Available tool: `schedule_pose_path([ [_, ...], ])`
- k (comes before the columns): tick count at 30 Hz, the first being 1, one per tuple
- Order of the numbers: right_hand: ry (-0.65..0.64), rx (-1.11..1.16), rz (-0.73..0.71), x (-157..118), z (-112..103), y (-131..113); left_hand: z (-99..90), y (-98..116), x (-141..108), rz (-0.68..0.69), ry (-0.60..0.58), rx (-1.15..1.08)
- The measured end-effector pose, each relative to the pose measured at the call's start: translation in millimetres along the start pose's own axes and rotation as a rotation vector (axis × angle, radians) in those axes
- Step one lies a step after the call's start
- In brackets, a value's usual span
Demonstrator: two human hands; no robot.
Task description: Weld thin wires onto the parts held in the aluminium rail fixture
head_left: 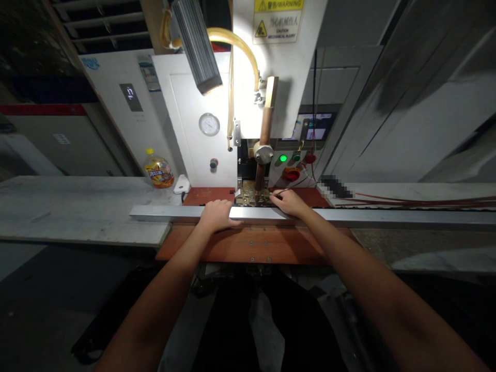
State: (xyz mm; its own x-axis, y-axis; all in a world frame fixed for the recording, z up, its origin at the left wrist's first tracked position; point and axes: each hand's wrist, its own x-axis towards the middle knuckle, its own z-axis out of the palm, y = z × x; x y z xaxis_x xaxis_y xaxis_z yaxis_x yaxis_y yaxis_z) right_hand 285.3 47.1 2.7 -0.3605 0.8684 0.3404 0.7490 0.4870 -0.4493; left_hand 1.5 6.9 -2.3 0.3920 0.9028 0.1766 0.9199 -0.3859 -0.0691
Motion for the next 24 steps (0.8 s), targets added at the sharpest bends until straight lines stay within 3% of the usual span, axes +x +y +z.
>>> schedule_pose_path([
  [17, -0.029, -0.135, 0.046, -3.8, 3.0, -0.5, 4.4, -8.2, 0.2, 0.046, 0.029, -0.072],
  [24, -0.021, -0.131, 0.040, -4.9, 1.0, -4.2, -0.7, -15.4, -2.1, 0.103, 0.094, -0.216],
])
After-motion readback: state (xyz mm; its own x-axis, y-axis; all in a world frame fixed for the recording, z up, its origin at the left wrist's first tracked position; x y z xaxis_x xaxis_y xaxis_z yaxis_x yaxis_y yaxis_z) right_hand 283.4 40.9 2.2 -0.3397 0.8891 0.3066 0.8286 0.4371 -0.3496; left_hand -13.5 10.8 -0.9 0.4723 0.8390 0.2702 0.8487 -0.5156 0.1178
